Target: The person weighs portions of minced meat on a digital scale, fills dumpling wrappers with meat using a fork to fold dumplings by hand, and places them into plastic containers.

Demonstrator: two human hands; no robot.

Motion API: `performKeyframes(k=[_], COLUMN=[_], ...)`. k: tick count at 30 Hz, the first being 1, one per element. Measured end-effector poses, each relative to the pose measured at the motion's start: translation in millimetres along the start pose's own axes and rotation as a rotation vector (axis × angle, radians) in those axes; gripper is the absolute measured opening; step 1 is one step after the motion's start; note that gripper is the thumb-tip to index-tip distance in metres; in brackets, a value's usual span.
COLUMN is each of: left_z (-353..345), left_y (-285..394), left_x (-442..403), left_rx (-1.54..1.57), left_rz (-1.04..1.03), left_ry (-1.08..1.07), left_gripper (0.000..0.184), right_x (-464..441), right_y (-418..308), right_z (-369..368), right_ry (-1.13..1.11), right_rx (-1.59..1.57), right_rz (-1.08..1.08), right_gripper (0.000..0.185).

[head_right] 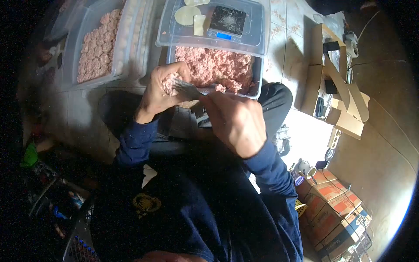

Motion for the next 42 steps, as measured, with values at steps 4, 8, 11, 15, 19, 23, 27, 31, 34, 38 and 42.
performKeyframes(k=[4, 8, 11, 15, 19, 23, 27, 31, 34, 38, 42], left_z=[-9.9, -7.6, -14.3, -20.2, -17.8, -22.0, -25.7, -18.0, -19.6, -21.1, -23.6], left_y=[-33.6, -25.9, -36.5, -27.4, -14.4, -21.4, -27.0, -15.5, -20.4, -48.8, -98.4], left_x=[9.5, 12.1, 18.8, 23.4, 15.7, 15.6, 16.3, 20.2, 25.8, 51.5, 100.2], left_rx=[0.027, -0.003, 0.239, 0.188, 0.152, 0.104, 0.141, 0.032, 0.18, 0.122, 0.523], left_rz=[0.183, -0.083, 0.02, 0.031, 0.001, 0.119, 0.121, 0.002, -0.044, 0.413, 0.547], left_ry=[-0.076, 0.037, -0.019, -0.024, 0.056, 0.011, 0.111, 0.174, 0.257, 0.257, 0.359], left_gripper=[0.019, 0.023, 0.036, 0.054, 0.038, 0.027, 0.029, 0.024, 0.03, 0.034, 0.014], right_x=[-7.0, -4.6, 1.5, 10.0, 12.5, 11.8, 9.8, 10.4, 11.1, 0.7, -53.5], right_y=[-6.3, 7.1, 9.0, 7.4, 6.4, -3.0, -7.0, -8.9, -1.0, 18.5, 87.6], right_z=[10.4, 0.7, 6.9, 11.8, 7.8, 10.1, 6.0, -1.4, -12.1, -24.3, -53.2], right_ry=[-0.057, -0.184, -0.112, 0.01, -0.011, 0.014, -0.024, -0.056, -0.038, 0.034, -0.036], right_rx=[0.1, 0.019, 0.03, 0.01, 0.006, 0.017, 0.023, 0.033, -0.006, 0.142, 0.51], right_rz=[0.078, 0.006, -0.01, -0.056, -0.113, -0.104, -0.08, -0.124, -0.126, -0.111, -0.164], right_gripper=[0.009, 0.007, 0.007, 0.011, 0.01, 0.01, 0.009, 0.009, 0.009, 0.016, 0.026])
Point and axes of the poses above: each hand's wrist, its own x-axis away from the middle knuckle, its own z-axis out of the back of the hand, y = z × x, the point moved 5 cm from there along -x, towards the middle knuckle, and after that the axes turned 11 degrees about -x, right-handed, at the moved point
